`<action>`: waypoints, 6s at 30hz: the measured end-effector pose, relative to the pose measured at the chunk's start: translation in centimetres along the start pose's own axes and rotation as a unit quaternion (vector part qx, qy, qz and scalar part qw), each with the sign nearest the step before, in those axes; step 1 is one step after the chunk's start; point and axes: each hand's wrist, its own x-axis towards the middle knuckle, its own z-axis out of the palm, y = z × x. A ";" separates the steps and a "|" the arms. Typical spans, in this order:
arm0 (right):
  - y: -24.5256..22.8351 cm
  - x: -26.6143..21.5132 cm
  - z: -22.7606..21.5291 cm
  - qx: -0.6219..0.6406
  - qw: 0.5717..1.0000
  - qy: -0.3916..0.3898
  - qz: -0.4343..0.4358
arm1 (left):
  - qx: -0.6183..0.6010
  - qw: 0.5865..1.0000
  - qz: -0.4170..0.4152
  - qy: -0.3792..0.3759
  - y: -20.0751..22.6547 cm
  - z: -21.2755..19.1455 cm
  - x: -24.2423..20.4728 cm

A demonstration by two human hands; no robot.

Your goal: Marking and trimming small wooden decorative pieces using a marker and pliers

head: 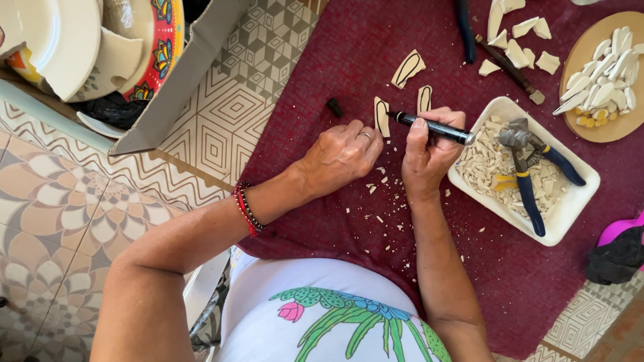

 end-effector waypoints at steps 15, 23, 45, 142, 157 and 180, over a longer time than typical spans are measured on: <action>1.3 -0.4 -0.2 0.008 1.000 0.004 -0.004 | 0.011 1.000 0.002 0.015 0.0 0.0 -0.1; 1.5 -0.6 -0.3 0.002 1.000 0.004 0.000 | 0.005 1.000 0.000 0.016 0.0 0.0 -0.1; 2.5 -0.5 0.2 0.048 0.991 0.114 0.060 | 0.039 0.998 -0.010 0.058 -1.3 1.9 0.4; -0.6 1.2 -0.2 0.054 0.992 0.096 0.055 | -0.785 0.500 -0.365 0.023 -1.3 2.7 22.4; 0.8 0.3 0.2 0.009 0.996 0.080 0.038 | -0.873 0.380 -0.298 0.066 1.0 -3.8 18.5; -0.3 0.7 -0.1 0.014 0.996 0.081 0.030 | -0.820 0.513 -0.190 0.167 1.1 -4.5 16.7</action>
